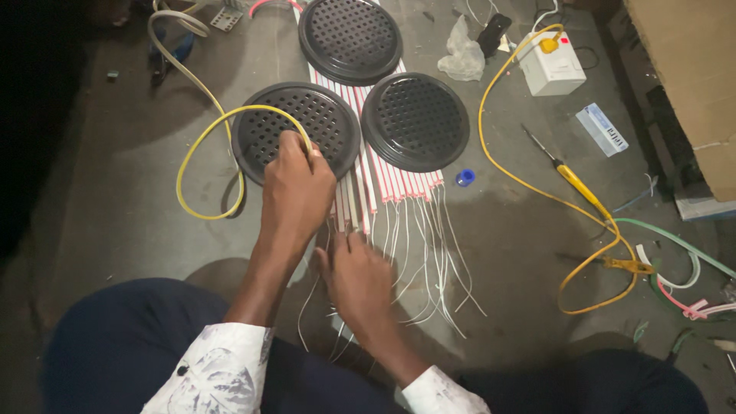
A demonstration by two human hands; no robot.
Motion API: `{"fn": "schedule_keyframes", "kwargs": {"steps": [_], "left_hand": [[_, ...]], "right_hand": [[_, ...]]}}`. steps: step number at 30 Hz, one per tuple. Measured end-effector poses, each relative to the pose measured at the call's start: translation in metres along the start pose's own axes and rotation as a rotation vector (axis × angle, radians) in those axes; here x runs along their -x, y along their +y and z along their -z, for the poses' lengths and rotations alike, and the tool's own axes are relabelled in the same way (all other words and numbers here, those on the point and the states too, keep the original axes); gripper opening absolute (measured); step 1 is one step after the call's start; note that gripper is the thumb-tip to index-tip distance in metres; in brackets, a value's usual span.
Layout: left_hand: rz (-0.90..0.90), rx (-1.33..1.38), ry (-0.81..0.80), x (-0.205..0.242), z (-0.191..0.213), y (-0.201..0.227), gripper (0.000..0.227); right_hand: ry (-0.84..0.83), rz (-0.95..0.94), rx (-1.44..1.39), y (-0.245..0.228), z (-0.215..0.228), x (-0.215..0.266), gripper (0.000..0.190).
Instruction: The person is soldering wires to a small blue component and then to a white terminal block. They use a soldering iron and pliers to strip and connect the wires.
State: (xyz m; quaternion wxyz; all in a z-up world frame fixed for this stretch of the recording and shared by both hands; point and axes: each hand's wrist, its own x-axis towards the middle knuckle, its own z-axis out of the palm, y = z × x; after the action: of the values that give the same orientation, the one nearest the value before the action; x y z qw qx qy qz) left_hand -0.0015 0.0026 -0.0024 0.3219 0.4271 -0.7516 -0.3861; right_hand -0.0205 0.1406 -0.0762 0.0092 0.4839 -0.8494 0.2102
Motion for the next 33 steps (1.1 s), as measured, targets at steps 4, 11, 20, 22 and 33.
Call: {"fn": "schedule_keyframes", "kwargs": {"steps": [4, 11, 20, 22, 33], "left_hand": [[0.023, -0.034, -0.013, 0.0, 0.001, 0.001, 0.021], [0.065, -0.09, 0.012, 0.0, 0.004, -0.002, 0.023], [0.295, -0.769, -0.024, -0.002, 0.035, -0.035, 0.034], [0.315, -0.912, -0.007, 0.0, 0.032, -0.036, 0.043], [0.403, -0.461, -0.587, 0.003, -0.039, -0.061, 0.066]], "right_hand": [[-0.031, -0.08, -0.041, -0.001, -0.017, -0.003, 0.03], [-0.061, -0.148, -0.112, 0.011, -0.01, -0.01, 0.027], [0.058, -0.25, -0.227, 0.04, 0.018, -0.018, 0.021], [0.117, -0.269, -0.241, 0.058, 0.022, -0.022, 0.02], [0.241, -0.391, 0.085, 0.15, 0.036, -0.023, 0.037]]}}
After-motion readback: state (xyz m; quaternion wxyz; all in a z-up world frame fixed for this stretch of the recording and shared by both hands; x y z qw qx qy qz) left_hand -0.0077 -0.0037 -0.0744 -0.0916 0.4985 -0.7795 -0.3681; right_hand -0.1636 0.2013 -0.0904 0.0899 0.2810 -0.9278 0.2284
